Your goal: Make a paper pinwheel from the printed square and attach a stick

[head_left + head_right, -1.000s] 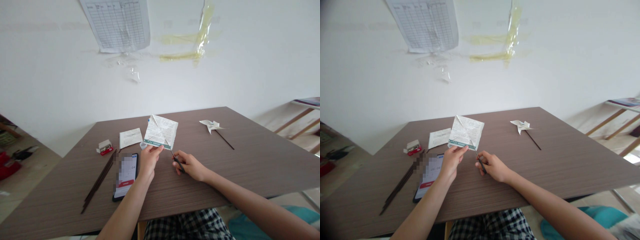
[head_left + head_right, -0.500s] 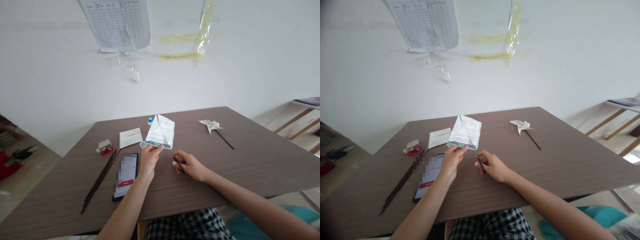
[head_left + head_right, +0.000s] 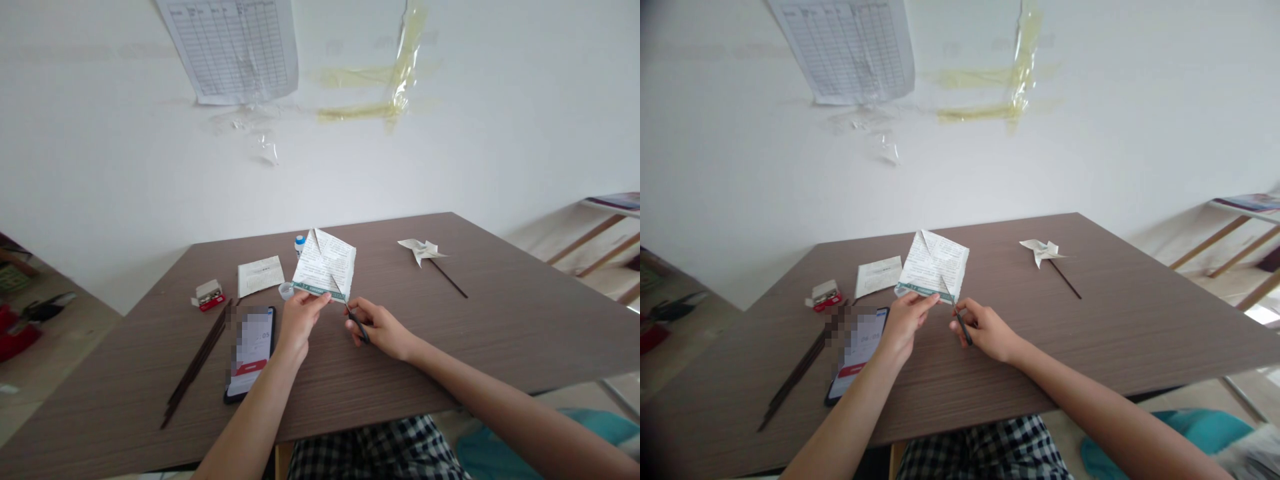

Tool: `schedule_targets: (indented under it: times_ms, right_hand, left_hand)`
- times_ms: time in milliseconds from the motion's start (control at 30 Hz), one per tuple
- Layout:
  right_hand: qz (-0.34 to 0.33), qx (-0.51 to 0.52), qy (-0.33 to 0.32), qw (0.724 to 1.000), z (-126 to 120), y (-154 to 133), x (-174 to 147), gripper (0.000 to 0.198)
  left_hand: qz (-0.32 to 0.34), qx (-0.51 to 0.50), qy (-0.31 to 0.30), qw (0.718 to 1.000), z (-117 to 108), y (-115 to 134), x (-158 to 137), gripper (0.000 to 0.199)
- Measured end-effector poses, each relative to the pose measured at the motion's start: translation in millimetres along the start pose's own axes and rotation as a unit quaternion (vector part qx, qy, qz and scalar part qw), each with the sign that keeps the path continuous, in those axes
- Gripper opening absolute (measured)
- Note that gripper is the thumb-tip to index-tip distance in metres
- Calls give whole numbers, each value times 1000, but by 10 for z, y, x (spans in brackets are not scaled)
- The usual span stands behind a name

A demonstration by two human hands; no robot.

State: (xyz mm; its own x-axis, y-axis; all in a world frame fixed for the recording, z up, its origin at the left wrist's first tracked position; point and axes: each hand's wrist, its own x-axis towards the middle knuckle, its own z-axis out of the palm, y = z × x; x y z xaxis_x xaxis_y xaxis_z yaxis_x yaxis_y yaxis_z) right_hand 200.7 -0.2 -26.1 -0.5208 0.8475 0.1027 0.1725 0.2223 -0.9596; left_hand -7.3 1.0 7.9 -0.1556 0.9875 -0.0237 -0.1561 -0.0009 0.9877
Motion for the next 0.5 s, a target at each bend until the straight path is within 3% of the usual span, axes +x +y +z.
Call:
schedule_targets:
  times_ms: [500]
  right_hand:
    - [18,22,-1,1000,1,-48,-11,59]
  left_hand:
    - [-1,-1,1,1000,-22,-5,15,38]
